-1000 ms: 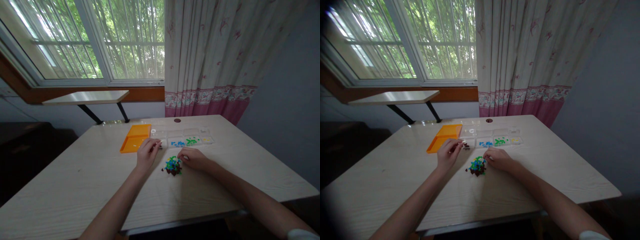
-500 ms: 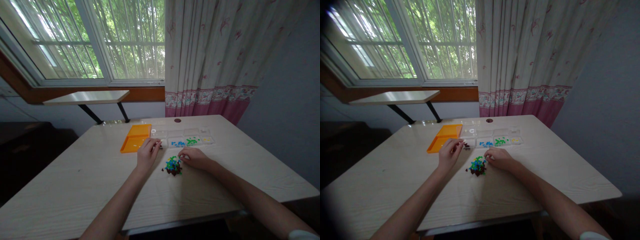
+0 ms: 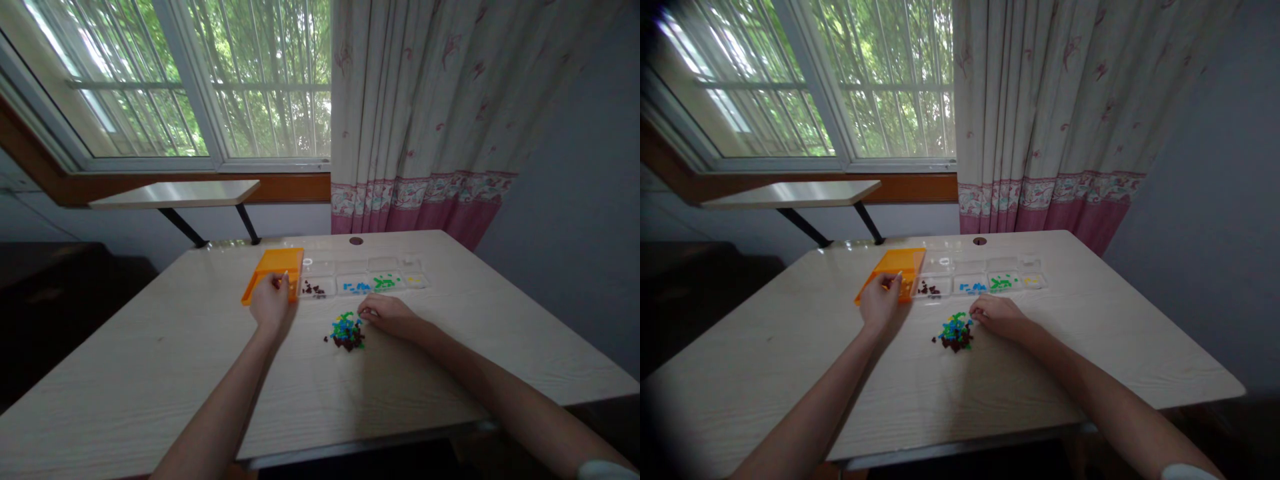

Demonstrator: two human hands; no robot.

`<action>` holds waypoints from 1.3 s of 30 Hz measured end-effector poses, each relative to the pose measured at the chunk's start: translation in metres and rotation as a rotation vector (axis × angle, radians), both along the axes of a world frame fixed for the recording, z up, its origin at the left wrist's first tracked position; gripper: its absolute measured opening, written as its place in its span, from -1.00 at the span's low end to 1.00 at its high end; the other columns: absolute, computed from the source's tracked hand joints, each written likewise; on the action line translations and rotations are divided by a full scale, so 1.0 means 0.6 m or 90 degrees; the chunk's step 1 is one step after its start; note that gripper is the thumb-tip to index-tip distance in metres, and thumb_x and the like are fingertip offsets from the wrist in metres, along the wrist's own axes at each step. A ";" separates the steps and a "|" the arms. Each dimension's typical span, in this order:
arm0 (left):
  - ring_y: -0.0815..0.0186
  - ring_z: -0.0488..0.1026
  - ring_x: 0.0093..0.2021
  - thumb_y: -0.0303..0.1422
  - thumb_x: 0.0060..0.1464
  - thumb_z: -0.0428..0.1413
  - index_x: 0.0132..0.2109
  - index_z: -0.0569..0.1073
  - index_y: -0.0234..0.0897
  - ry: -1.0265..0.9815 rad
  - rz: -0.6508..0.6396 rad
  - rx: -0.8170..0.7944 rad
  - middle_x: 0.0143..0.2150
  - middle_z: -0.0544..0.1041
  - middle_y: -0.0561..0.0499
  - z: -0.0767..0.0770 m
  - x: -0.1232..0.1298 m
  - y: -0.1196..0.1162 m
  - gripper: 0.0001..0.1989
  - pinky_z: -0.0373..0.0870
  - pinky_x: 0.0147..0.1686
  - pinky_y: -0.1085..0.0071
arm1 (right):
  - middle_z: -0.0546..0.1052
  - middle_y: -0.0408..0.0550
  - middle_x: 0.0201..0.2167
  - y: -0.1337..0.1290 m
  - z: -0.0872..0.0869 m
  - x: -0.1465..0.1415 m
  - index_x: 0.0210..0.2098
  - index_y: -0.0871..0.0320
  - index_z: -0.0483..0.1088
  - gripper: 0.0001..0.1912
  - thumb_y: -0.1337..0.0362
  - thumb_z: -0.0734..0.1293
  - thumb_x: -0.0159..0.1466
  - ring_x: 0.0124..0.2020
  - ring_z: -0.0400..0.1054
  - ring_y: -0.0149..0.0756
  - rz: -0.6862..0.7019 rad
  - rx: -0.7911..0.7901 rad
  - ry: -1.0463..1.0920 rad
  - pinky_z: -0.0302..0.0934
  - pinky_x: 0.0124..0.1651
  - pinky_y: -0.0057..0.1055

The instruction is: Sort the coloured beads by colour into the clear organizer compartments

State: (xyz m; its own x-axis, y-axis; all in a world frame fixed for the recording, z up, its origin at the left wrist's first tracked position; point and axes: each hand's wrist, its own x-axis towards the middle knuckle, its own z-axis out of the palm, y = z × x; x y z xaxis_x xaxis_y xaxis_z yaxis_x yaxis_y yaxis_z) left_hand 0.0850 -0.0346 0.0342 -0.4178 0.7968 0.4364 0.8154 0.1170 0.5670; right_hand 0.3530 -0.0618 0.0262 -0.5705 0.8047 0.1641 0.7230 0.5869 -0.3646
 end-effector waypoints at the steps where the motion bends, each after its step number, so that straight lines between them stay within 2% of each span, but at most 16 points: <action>1: 0.29 0.37 -0.41 -0.15 0.03 -0.06 -0.35 0.42 -0.24 -0.002 0.008 -0.005 -0.42 0.46 0.01 0.000 -0.002 0.001 -0.72 0.11 -0.51 0.47 | 0.45 -0.10 -0.29 -0.001 0.001 0.000 -0.26 0.11 0.39 -0.84 0.30 0.20 0.20 -0.26 0.32 -0.36 0.001 0.002 0.003 0.16 -0.19 -0.46; 5: 0.29 0.36 -0.42 -0.17 0.00 -0.03 -0.38 0.40 -0.26 -0.014 0.006 0.004 -0.44 0.45 0.01 -0.001 -0.006 0.006 -0.74 0.12 -0.51 0.47 | 0.44 -0.09 -0.27 -0.003 0.005 -0.001 -0.25 0.11 0.37 -0.83 0.27 0.18 0.23 -0.26 0.31 -0.37 -0.009 0.014 0.019 0.16 -0.20 -0.46; 8: 0.36 0.31 -0.51 -0.18 0.01 -0.03 -0.40 0.38 -0.29 -0.036 -0.073 0.044 -0.53 0.37 0.05 -0.002 -0.001 0.006 -0.74 0.12 -0.53 0.49 | 0.44 -0.09 -0.28 -0.003 0.006 0.000 -0.26 0.11 0.37 -0.82 0.24 0.18 0.24 -0.27 0.31 -0.36 -0.009 0.024 0.044 0.17 -0.21 -0.46; 11: 0.41 0.24 -0.57 -0.20 0.03 -0.03 -0.43 0.37 -0.30 -0.038 -0.234 0.070 -0.60 0.29 0.10 -0.003 0.019 -0.003 -0.74 0.11 -0.55 0.51 | 0.44 -0.11 -0.32 -0.003 0.006 -0.001 -0.28 0.11 0.37 -0.84 0.22 0.19 0.23 -0.29 0.32 -0.37 -0.005 0.036 0.077 0.17 -0.23 -0.46; 15: 0.43 0.26 -0.53 -0.29 0.03 0.01 -0.40 0.42 -0.30 0.027 -0.509 0.038 -0.55 0.35 0.08 -0.003 0.061 -0.032 -0.82 0.16 -0.51 0.53 | 0.44 -0.13 -0.35 -0.004 0.002 -0.004 -0.30 0.10 0.37 -0.84 0.19 0.21 0.22 -0.35 0.33 -0.41 -0.003 0.062 0.105 0.18 -0.25 -0.50; 18: 0.42 0.30 -0.46 -0.31 0.04 0.02 -0.34 0.45 -0.27 0.073 -0.633 0.014 -0.47 0.40 0.06 -0.001 0.087 -0.053 -0.84 0.19 -0.44 0.53 | 0.44 -0.12 -0.38 -0.003 -0.005 -0.005 -0.30 0.12 0.36 -0.81 0.16 0.20 0.23 -0.37 0.33 -0.42 0.013 0.104 0.115 0.17 -0.29 -0.52; 25: 0.41 0.33 -0.43 -0.30 0.04 0.03 -0.26 0.46 -0.22 0.108 -0.665 -0.021 -0.45 0.41 0.05 0.000 0.101 -0.066 -0.84 0.21 -0.43 0.52 | 0.44 -0.08 -0.40 -0.002 -0.014 -0.008 -0.29 0.15 0.36 -0.74 0.11 0.17 0.25 -0.37 0.32 -0.41 0.073 0.172 0.132 0.15 -0.33 -0.53; 39: 0.38 0.33 -0.40 -0.43 -0.03 0.04 -0.29 0.43 -0.26 0.093 -0.656 -0.005 -0.44 0.41 0.04 -0.001 0.099 -0.064 -0.88 0.23 -0.42 0.51 | 0.44 -0.09 -0.39 -0.009 -0.012 -0.016 -0.22 0.12 0.35 -0.74 0.09 0.19 0.23 -0.37 0.32 -0.40 0.061 0.170 0.142 0.15 -0.31 -0.52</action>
